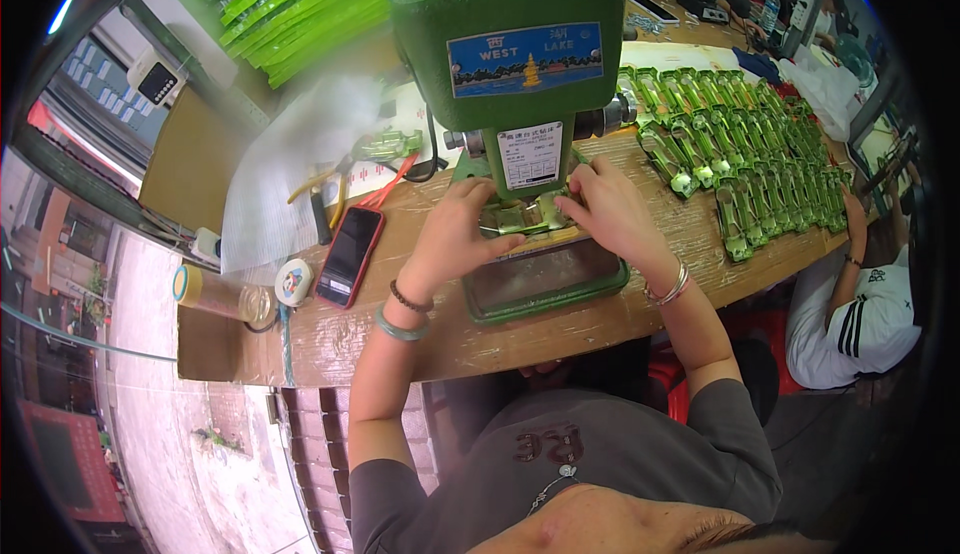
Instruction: The person operates a green sealing machine to seal small green plastic containers. They place a container under the press, pull a lever to seal it, remove the sealed unit, and place it into a cardboard tray. This cycle repeats throughout the clip.
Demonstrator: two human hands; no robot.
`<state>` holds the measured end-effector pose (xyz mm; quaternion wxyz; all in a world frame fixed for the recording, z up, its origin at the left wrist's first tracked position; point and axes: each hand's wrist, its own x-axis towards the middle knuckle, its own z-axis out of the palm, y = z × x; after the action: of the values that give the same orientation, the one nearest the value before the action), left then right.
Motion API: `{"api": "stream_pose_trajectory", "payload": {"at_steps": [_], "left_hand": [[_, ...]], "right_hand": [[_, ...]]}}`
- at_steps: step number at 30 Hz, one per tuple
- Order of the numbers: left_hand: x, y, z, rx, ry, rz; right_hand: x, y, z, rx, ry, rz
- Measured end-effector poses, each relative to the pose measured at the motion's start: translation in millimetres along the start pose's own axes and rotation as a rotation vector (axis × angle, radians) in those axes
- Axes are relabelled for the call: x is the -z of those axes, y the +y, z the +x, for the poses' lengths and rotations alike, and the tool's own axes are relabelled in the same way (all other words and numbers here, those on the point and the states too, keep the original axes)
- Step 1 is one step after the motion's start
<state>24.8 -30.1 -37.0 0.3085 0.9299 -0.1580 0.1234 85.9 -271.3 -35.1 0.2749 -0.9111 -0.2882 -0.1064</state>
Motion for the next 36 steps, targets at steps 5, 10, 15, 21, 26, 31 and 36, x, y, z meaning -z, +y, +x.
{"api": "stream_pose_trajectory", "payload": {"at_steps": [5, 10, 15, 21, 26, 31, 36], "left_hand": [[-1, 2, -8, -0.075, 0.016, -0.084], [-5, -6, -19, -0.074, 0.044, -0.136], [-10, -12, -22, -0.058, 0.031, -0.11], [-17, -20, -20, -0.064, 0.062, -0.154], [-18, -21, -19, -0.084, 0.082, -0.173], [-16, -26, -24, -0.085, 0.123, -0.136], [-21, -25, -19, -0.106, 0.125, -0.174]], "right_hand": [[2, 9, 6, 0.052, -0.003, -0.066], [6, 12, 4, 0.021, -0.054, 0.01], [14, 59, 32, -0.301, 0.084, 0.626], [23, 85, 96, -0.299, 0.033, 0.913], [86, 31, 129, -0.059, 0.409, 0.832], [131, -34, 92, 0.311, 0.666, 0.785], [121, -33, 44, 0.502, 0.751, 0.75]]}}
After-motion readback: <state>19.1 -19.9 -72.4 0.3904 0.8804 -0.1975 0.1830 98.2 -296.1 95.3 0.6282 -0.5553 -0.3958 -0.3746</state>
